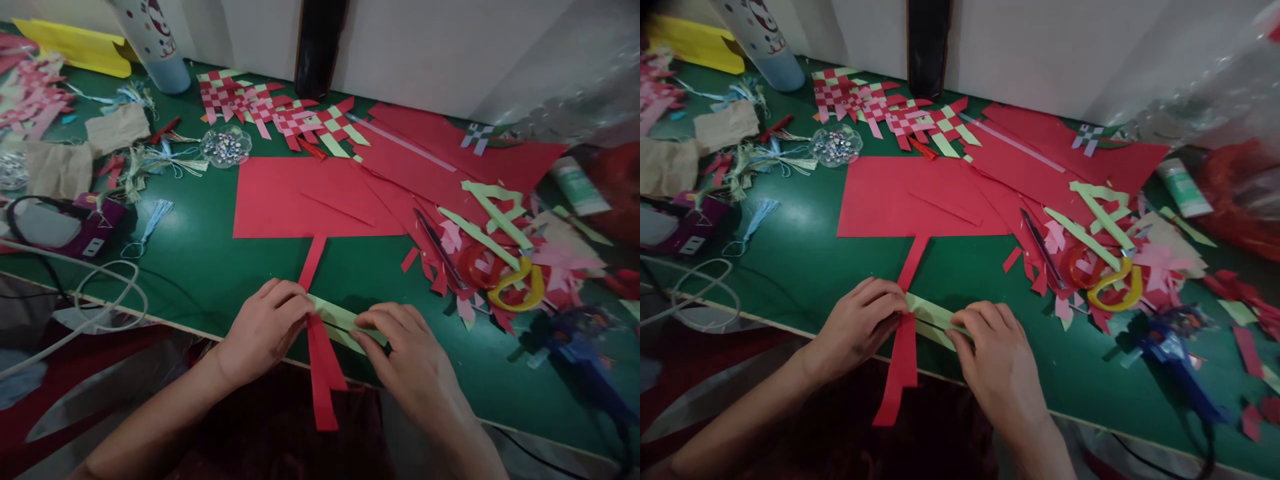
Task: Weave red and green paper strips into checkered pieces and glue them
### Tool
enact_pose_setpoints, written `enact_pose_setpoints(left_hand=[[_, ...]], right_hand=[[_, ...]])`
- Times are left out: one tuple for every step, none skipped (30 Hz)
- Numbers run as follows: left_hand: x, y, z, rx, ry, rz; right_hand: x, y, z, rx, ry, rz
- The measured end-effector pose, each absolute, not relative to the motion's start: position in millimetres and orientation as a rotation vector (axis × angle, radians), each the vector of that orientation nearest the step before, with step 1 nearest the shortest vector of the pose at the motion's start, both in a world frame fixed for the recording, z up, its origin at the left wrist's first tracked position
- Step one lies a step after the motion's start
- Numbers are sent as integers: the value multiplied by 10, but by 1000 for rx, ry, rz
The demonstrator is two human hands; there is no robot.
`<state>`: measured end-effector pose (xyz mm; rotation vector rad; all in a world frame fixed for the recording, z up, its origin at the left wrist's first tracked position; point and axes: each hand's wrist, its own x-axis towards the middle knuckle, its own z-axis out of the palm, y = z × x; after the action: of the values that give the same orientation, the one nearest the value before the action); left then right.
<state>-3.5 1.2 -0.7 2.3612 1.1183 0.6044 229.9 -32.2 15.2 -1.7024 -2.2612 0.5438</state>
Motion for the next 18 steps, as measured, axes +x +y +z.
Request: enact_pose_setpoints(left_hand=[[-35,10,-3,2356,1118,607],[-36,8,1,2350,1123,610],[-35,7,2,2346,1133,612],[-35,5,2,2344,1147,613],[-34,3,1,2343,1158,617],[-34,2,-1,2343,1162,624],[-33,2,-3,2342,1160,629],[-32,2,-5,2341,1156,632],[-31,2,-7,2341,1151,629],[-30,3,-8,2342,1146,629],[-28,4,-9,2344,1144,633],[-26,5,-10,2346,1144,638],[-24,5,-11,2348,1144,643],[-22,5,-12,2349,1146,653],[-21,4,-11,2347,1150,661],[-20,3,-9,2344,1154,664],[-20,1,-6,2337,1156,664],[-20,0,0,2330,1156,665]], right_hand=[[2298,-318,153,-1707,-2256,562],[2298,-315,154,-1706,-2250,574],[2299,-314,158,-1700,-2242,578],[2299,-312,166,-1687,-2233,575],[2298,-309,178,-1672,-2225,570],[2296,-305,194,-1656,-2220,566],[2291,-300,214,-1643,-2218,561],[2286,-292,236,-1633,-2217,555],[2280,-283,258,-1628,-2218,556],[2273,-272,278,-1632,-2213,560],[2266,-260,296,-1646,-2197,566],[2260,-247,310,-1667,-2168,573],[2254,-232,322,-1694,-2126,585],[2249,-216,332,-1727,-2075,605],[2245,-198,342,-1764,-2020,628],[2242,-178,351,-1797,-1970,653],[2238,-156,360,-1823,-1931,678],[2235,-133,369,-1843,-1902,702]])
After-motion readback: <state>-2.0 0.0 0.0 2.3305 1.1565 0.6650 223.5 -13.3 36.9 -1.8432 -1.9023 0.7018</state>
